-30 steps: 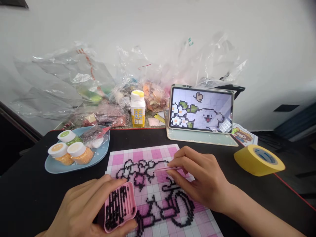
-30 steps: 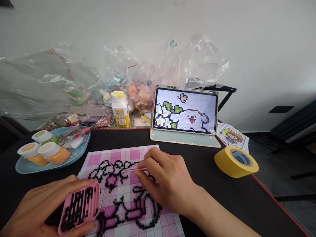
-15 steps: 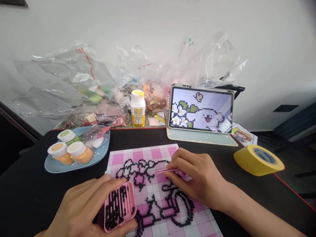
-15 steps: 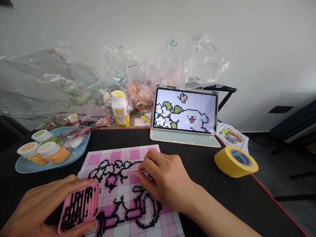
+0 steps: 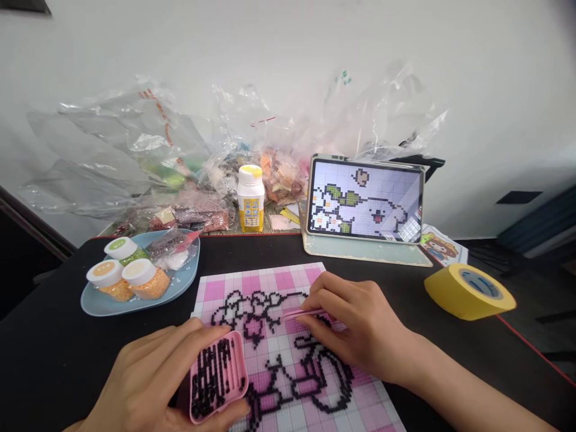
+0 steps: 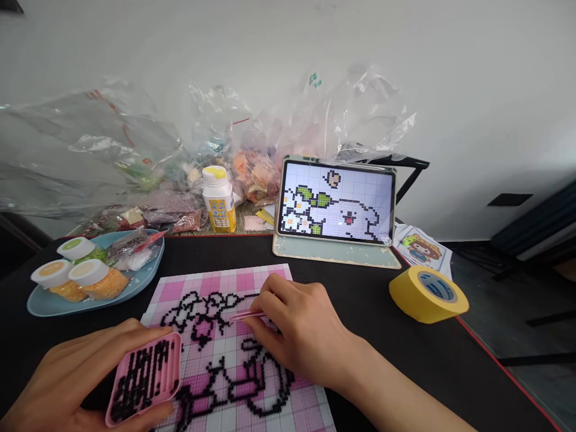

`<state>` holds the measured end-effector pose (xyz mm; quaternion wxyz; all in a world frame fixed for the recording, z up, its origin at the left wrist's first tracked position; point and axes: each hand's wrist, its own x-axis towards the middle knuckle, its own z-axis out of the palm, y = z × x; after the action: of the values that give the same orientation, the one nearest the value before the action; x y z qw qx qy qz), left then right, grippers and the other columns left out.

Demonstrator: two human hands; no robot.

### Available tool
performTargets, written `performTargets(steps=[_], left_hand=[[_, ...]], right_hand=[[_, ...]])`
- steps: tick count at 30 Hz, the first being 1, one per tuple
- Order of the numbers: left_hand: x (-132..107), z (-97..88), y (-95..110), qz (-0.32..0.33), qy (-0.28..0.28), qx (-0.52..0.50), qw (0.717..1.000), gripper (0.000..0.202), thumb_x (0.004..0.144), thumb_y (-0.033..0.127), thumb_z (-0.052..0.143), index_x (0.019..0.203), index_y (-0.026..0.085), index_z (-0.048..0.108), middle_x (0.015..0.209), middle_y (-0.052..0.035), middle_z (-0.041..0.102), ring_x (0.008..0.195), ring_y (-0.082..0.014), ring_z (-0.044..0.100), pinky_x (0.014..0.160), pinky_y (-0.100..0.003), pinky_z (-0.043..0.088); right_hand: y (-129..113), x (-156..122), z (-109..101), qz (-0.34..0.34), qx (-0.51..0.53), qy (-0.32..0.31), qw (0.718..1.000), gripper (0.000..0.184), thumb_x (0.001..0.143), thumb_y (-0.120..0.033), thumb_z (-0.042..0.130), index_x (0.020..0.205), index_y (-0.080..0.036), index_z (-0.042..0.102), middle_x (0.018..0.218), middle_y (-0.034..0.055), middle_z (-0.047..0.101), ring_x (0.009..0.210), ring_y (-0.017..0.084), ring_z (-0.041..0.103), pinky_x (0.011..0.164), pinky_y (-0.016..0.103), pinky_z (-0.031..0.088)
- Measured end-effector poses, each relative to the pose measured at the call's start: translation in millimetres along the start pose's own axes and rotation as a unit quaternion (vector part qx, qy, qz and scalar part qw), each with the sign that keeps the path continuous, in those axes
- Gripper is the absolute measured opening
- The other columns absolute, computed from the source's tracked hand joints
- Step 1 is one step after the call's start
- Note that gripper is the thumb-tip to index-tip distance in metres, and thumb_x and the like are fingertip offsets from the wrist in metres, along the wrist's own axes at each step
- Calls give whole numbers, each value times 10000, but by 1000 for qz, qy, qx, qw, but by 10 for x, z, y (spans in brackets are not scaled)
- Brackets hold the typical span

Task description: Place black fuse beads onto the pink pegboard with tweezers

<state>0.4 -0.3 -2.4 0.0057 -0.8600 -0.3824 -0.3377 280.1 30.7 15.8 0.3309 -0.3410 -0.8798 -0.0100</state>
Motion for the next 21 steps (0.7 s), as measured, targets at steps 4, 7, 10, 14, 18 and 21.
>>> performTargets(steps=[4, 7, 10, 14, 18, 21], left_hand=[[9, 5, 11, -4, 3, -1, 1000, 448, 837, 556, 650, 1116, 214, 574, 787, -1, 693, 653, -181, 670, 617, -320, 512], [26, 4, 17, -1, 4, -2, 1000, 437, 846, 548, 643, 1116, 212, 571, 790, -2, 700, 663, -183, 676, 622, -320, 515], [27, 1, 14, -1, 6, 0, 1000, 439, 842, 550, 647, 1112, 211, 576, 786, -1, 698, 658, -182, 675, 622, -319, 517], [12, 1, 8, -4, 7, 1, 1000, 459, 835, 565, 647, 1120, 213, 577, 795, 0, 697, 662, -179, 677, 626, -318, 521], [14, -2, 8, 2, 7, 7, 1000, 443, 851, 560, 629, 1119, 212, 571, 799, -9, 704, 673, -187, 686, 615, -319, 523], [26, -6, 13, 5, 3, 11, 1000, 451, 849, 570, 627, 1120, 215, 566, 801, -10, 710, 685, -193, 696, 615, -321, 524]], right_hand=[[-1, -2, -3, 4, 2, -4, 1000, 152, 938, -205, 565, 826, -137, 642, 732, 25, 595, 567, 110, 522, 481, 223, 406], [-2, -3, -3, 4, 4, -5, 1000, 150, 937, -203, 565, 828, -136, 643, 733, 27, 595, 572, 112, 527, 484, 223, 408], [-1, -2, -3, 4, 2, -4, 1000, 152, 936, -207, 569, 824, -136, 642, 731, 29, 595, 576, 113, 531, 487, 221, 413], [8, -4, -12, 10, 0, 0, 1000, 149, 939, -215, 574, 836, -139, 649, 740, 31, 600, 588, 114, 547, 501, 216, 424], [17, -4, -18, 24, -7, 14, 1000, 165, 945, -237, 579, 829, -141, 647, 759, 33, 602, 574, 104, 548, 501, 215, 422], [17, -3, -15, 28, -12, 20, 999, 177, 949, -245, 578, 822, -141, 643, 753, 30, 599, 570, 104, 550, 499, 219, 421]])
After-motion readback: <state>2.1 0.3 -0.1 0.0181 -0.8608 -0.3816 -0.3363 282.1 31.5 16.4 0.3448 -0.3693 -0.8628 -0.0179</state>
